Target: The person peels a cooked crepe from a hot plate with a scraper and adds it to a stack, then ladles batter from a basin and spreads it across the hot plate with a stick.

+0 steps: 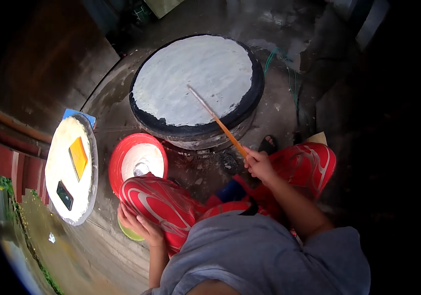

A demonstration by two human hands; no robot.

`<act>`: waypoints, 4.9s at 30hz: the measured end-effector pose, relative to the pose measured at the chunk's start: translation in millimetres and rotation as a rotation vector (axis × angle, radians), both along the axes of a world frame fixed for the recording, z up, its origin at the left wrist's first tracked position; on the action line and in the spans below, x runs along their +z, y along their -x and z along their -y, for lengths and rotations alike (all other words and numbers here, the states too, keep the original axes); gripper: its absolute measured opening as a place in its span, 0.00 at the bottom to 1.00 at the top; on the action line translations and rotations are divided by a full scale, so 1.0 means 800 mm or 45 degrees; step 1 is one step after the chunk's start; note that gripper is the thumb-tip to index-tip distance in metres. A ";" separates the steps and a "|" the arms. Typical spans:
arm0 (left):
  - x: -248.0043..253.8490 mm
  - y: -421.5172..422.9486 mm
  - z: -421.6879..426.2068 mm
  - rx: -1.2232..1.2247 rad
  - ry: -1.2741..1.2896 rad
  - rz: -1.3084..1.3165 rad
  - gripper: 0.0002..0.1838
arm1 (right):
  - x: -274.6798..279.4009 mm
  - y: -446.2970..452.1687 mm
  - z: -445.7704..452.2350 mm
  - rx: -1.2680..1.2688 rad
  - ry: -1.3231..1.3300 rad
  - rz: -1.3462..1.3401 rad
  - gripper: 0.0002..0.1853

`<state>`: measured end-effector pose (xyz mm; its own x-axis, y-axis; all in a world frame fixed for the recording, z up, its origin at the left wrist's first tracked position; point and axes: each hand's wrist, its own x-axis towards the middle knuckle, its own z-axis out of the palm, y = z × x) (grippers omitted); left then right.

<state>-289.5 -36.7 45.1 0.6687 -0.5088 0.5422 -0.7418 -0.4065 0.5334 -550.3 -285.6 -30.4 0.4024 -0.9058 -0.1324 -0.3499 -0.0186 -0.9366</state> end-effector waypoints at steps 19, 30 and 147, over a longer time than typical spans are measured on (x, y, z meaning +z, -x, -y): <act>-0.035 -0.042 -0.026 0.278 0.568 -0.716 0.25 | 0.093 -0.101 0.065 0.426 -0.326 0.151 0.25; -0.256 -0.096 -0.146 1.036 -1.069 -1.076 0.34 | 0.229 -0.325 -0.002 1.446 0.459 -0.427 0.18; 0.048 -0.075 0.128 0.156 -0.445 -0.126 0.25 | 0.063 -0.124 0.634 -0.508 0.522 -1.044 0.38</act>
<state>-229.7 -139.3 83.2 0.7762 -0.5650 0.2799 -0.6286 -0.6588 0.4133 -451.5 -792.7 19.9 -0.0168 -0.9926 0.1199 -0.9362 -0.0265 -0.3504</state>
